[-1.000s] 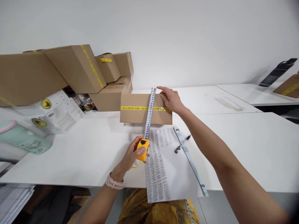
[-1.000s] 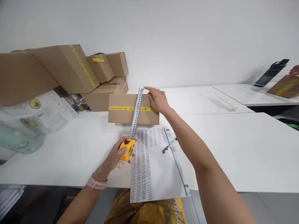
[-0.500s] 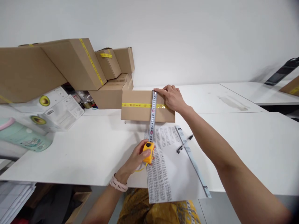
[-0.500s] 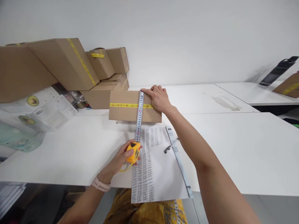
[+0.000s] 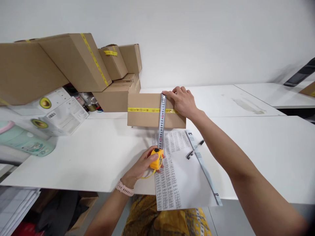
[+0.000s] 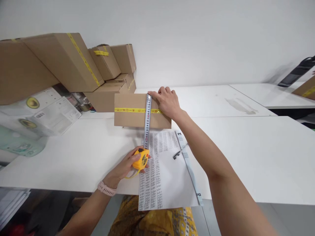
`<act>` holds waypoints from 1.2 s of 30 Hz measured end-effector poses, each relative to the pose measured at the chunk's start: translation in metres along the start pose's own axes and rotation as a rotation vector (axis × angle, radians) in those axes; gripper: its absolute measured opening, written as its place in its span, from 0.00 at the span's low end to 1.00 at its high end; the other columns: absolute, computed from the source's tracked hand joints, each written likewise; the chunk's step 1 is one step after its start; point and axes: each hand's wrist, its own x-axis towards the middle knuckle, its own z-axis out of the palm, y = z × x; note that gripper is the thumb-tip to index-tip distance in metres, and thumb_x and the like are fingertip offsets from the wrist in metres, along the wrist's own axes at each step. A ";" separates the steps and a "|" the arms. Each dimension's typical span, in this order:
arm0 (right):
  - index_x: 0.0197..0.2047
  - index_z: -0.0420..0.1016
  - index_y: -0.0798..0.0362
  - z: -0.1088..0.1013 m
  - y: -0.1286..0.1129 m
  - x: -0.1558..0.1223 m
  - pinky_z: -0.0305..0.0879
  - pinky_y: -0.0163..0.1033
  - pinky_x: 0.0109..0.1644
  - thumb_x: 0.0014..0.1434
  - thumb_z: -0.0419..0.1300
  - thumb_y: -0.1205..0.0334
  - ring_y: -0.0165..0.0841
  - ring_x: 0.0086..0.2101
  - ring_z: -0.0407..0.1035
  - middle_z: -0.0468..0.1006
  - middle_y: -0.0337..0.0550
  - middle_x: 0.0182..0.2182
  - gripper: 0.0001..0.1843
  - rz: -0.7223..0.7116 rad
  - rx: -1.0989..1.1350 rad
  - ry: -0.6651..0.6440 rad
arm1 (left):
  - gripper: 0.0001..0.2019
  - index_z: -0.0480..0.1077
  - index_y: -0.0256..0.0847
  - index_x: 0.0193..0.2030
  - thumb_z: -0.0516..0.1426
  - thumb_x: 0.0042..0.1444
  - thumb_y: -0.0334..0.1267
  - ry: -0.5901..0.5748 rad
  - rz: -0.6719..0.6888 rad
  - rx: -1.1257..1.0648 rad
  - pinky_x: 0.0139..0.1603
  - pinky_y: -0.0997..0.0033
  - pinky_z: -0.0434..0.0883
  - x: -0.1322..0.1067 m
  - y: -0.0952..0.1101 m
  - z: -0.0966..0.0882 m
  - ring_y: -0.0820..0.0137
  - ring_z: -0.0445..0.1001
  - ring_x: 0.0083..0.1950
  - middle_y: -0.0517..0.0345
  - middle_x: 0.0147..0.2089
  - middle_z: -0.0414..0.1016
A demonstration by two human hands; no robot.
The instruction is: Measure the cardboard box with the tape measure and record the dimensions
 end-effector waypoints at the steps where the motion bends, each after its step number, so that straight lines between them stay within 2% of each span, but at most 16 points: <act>1: 0.64 0.68 0.39 0.000 0.000 0.000 0.55 0.46 0.44 0.69 0.46 0.69 0.44 0.43 0.60 0.72 0.50 0.47 0.26 0.000 0.003 0.003 | 0.31 0.62 0.42 0.58 0.67 0.56 0.54 0.003 0.004 0.000 0.30 0.67 0.77 -0.001 -0.001 0.000 0.63 0.81 0.37 0.46 0.53 0.70; 4: 0.65 0.68 0.40 0.001 -0.001 -0.002 0.56 0.46 0.45 0.71 0.43 0.65 0.43 0.43 0.60 0.72 0.50 0.45 0.25 0.023 0.030 0.027 | 0.31 0.61 0.43 0.60 0.67 0.56 0.52 0.017 0.018 -0.001 0.31 0.67 0.78 -0.009 -0.006 0.001 0.62 0.81 0.39 0.46 0.53 0.72; 7: 0.63 0.70 0.45 0.000 -0.007 -0.011 0.57 0.48 0.47 0.73 0.45 0.51 0.44 0.44 0.60 0.73 0.50 0.44 0.23 0.060 0.040 0.083 | 0.34 0.60 0.45 0.63 0.67 0.56 0.53 0.017 0.064 -0.028 0.34 0.64 0.79 -0.026 -0.017 0.002 0.60 0.81 0.41 0.44 0.55 0.72; 9: 0.59 0.73 0.49 0.001 -0.014 -0.024 0.57 0.49 0.49 0.71 0.47 0.43 0.45 0.45 0.60 0.74 0.51 0.45 0.25 0.055 0.034 0.125 | 0.34 0.61 0.46 0.64 0.67 0.56 0.54 0.013 0.111 -0.033 0.36 0.63 0.79 -0.039 -0.025 0.003 0.58 0.81 0.43 0.44 0.56 0.72; 12: 0.56 0.74 0.50 0.006 -0.025 -0.055 0.58 0.49 0.49 0.69 0.49 0.39 0.44 0.45 0.62 0.75 0.52 0.47 0.27 0.012 0.033 0.127 | 0.33 0.62 0.47 0.64 0.66 0.57 0.55 0.041 0.137 -0.004 0.39 0.64 0.79 -0.056 -0.033 0.005 0.59 0.79 0.46 0.45 0.57 0.72; 16: 0.59 0.73 0.49 0.008 -0.036 -0.098 0.61 0.50 0.53 0.71 0.50 0.44 0.44 0.49 0.66 0.78 0.51 0.51 0.24 -0.052 0.136 0.059 | 0.32 0.62 0.46 0.64 0.65 0.57 0.56 0.047 0.093 0.082 0.40 0.65 0.77 -0.065 -0.037 0.008 0.61 0.77 0.46 0.46 0.56 0.71; 19: 0.59 0.72 0.47 -0.007 -0.033 -0.112 0.64 0.52 0.56 0.74 0.45 0.48 0.43 0.52 0.68 0.79 0.49 0.51 0.22 0.109 0.396 0.138 | 0.35 0.61 0.44 0.66 0.65 0.57 0.55 0.019 0.054 0.219 0.43 0.65 0.75 -0.067 -0.037 0.011 0.61 0.75 0.47 0.47 0.54 0.71; 21: 0.62 0.69 0.45 -0.028 -0.027 -0.113 0.70 0.51 0.52 0.74 0.41 0.45 0.40 0.47 0.72 0.79 0.46 0.47 0.25 0.262 0.658 0.202 | 0.36 0.60 0.42 0.67 0.65 0.56 0.52 -0.010 0.017 0.364 0.43 0.65 0.74 -0.069 -0.035 0.014 0.63 0.74 0.45 0.49 0.51 0.71; 23: 0.64 0.68 0.44 -0.053 -0.021 -0.113 0.74 0.46 0.43 0.73 0.43 0.41 0.36 0.40 0.74 0.79 0.44 0.42 0.27 0.361 0.907 0.197 | 0.36 0.60 0.42 0.68 0.64 0.55 0.50 -0.039 -0.007 0.530 0.43 0.64 0.73 -0.072 -0.033 0.019 0.64 0.72 0.43 0.51 0.50 0.72; 26: 0.56 0.75 0.46 -0.085 -0.018 -0.122 0.74 0.40 0.34 0.68 0.56 0.40 0.31 0.29 0.71 0.77 0.40 0.32 0.23 0.459 1.116 0.173 | 0.36 0.60 0.44 0.68 0.63 0.54 0.46 -0.065 -0.029 0.721 0.47 0.61 0.73 -0.077 -0.030 0.026 0.63 0.72 0.46 0.51 0.54 0.72; 28: 0.51 0.77 0.46 -0.097 -0.022 -0.136 0.73 0.38 0.30 0.66 0.61 0.44 0.28 0.24 0.69 0.75 0.37 0.29 0.18 0.513 1.179 0.207 | 0.36 0.59 0.45 0.69 0.63 0.54 0.44 -0.061 -0.037 0.790 0.51 0.59 0.73 -0.080 -0.028 0.030 0.60 0.73 0.49 0.50 0.57 0.72; 30: 0.49 0.77 0.46 -0.100 -0.032 -0.154 0.73 0.38 0.28 0.66 0.62 0.47 0.28 0.23 0.69 0.76 0.37 0.28 0.15 0.552 1.225 0.224 | 0.39 0.56 0.47 0.71 0.64 0.53 0.43 -0.046 -0.021 0.812 0.53 0.58 0.72 -0.081 -0.028 0.034 0.58 0.74 0.52 0.49 0.59 0.72; 33: 0.49 0.76 0.48 -0.093 -0.062 -0.187 0.74 0.37 0.26 0.67 0.62 0.51 0.28 0.23 0.71 0.77 0.37 0.29 0.12 0.543 1.275 0.115 | 0.50 0.46 0.50 0.75 0.67 0.49 0.41 -0.004 0.056 0.789 0.55 0.57 0.72 -0.081 -0.029 0.041 0.57 0.74 0.56 0.47 0.63 0.70; 36: 0.52 0.75 0.48 -0.081 -0.096 -0.217 0.73 0.35 0.27 0.70 0.58 0.58 0.28 0.25 0.74 0.80 0.38 0.30 0.10 0.405 1.237 -0.014 | 0.54 0.42 0.52 0.75 0.69 0.47 0.40 0.040 0.161 0.789 0.57 0.55 0.71 -0.079 -0.032 0.047 0.56 0.75 0.58 0.47 0.62 0.71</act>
